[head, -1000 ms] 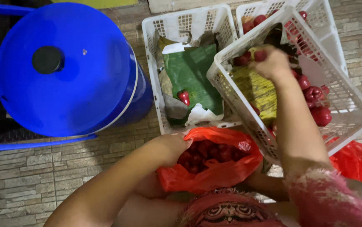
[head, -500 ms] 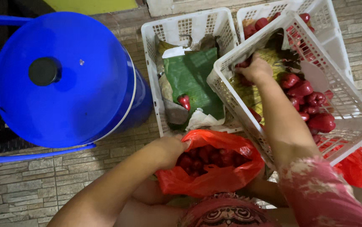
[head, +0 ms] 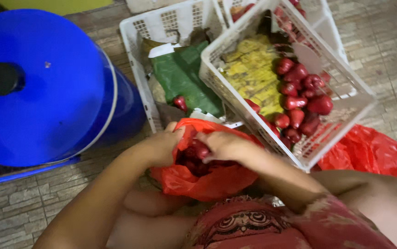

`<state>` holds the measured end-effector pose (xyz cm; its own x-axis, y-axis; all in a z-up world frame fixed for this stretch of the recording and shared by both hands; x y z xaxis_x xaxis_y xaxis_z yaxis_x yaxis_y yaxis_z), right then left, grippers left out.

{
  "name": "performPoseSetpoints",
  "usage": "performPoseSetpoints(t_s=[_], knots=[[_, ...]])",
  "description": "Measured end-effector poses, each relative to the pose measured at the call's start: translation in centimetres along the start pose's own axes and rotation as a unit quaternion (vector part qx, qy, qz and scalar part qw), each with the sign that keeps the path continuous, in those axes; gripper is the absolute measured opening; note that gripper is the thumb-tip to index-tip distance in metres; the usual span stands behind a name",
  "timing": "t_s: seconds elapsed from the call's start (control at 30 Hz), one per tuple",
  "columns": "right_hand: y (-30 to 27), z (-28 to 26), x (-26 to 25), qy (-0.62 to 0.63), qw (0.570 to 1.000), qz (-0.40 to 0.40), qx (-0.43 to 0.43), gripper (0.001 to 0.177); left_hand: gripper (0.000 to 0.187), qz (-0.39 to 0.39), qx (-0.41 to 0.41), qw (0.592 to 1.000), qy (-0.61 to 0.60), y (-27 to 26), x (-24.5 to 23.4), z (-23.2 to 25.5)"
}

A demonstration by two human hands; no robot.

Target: The person sorts rose apples by transferring them from white plastic crates into a red plastic bag while sitting on the floor.

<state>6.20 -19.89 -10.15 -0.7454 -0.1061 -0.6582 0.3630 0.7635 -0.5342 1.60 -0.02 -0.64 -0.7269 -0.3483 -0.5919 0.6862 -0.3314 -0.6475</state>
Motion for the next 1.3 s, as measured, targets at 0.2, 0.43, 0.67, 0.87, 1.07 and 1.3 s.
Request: performPoseSetpoints(t_s=[0.2,0.43,0.67,0.87,1.07,1.3], knots=[[-5.4,1.8,-6.9,0.266,0.934,0.194,-0.14,0.031,0.085,0.0,0.008,1.0,0.004,-0.4,0.1,1.2],[-5.7,23.5,-11.7,-0.288,0.866,0.272,0.305,0.1,0.075,0.006,0.004,0.999,0.034,-1.3,0.6,1.3],[-3.9,25.2,-13.5,-0.365,0.889,0.094,0.26,0.103,0.076,-0.002,0.009,0.999,0.032,-0.1,0.4,0.1],[-2.7,25.4,-14.2,-0.342,0.895,0.042,0.283,0.103,0.081,-0.012,0.001,0.999,0.042,0.9,0.7,-1.0],[-2.8,28.1,-12.9,-0.302,0.908,0.08,0.28,0.11,0.093,-0.022,0.005,0.999,0.039,1.3,1.0,-1.4],[-14.4,21.5,-18.3,-0.37,0.768,0.35,0.388,0.108,0.076,0.02,0.01,1.0,0.002,2.6,3.1,-4.1]])
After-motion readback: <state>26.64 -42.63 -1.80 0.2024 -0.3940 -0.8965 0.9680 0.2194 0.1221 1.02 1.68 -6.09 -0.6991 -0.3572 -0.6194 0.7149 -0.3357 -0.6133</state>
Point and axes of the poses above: each hand's wrist, its own y-axis towards the middle knuckle, its own x-axis out of the palm, z = x × y, the point moved 2 cm from there along y, towards the middle knuckle, and after that the axes turned 3 degrees about z, right-handed, at the moved point
